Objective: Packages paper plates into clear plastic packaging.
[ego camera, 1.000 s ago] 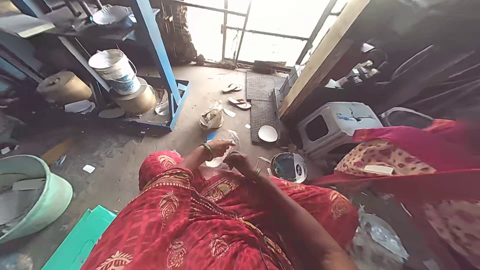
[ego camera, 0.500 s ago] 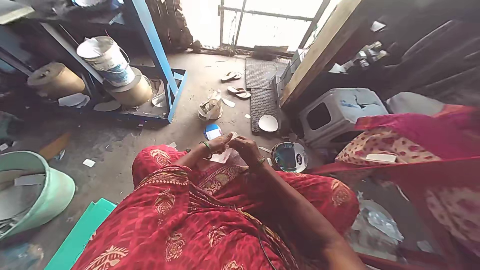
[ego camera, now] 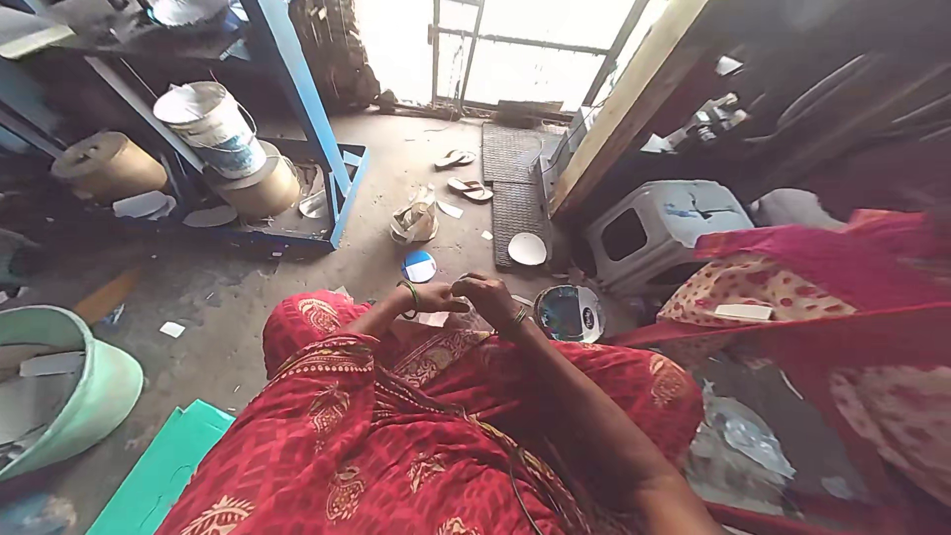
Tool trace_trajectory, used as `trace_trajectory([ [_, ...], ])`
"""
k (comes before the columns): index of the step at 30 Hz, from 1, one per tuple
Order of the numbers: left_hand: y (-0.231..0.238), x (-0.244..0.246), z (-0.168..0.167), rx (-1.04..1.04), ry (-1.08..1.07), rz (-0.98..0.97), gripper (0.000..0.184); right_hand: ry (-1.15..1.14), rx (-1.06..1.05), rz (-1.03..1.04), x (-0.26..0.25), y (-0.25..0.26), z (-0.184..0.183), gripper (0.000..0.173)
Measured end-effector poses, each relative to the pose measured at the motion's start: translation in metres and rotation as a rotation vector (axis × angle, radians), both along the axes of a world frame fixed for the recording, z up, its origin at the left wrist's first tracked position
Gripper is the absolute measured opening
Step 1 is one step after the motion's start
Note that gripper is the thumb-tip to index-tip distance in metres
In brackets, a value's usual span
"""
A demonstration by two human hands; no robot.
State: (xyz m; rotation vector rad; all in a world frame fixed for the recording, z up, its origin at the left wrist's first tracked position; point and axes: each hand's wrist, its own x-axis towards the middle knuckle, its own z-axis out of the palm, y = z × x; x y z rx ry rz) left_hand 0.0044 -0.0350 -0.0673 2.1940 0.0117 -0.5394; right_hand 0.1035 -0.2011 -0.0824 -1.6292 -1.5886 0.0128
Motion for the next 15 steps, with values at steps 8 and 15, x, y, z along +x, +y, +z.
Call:
trace_trajectory([
  [8,-0.010,-0.005,0.027,0.085,-0.120,-0.104,0.033,-0.107,0.088,0.087,0.009,-0.006,0.018,0.020],
  [15,-0.021,-0.008,0.030,0.483,-0.424,0.059,0.029,-0.258,0.181,0.033,0.027,-0.004,0.020,0.023],
])
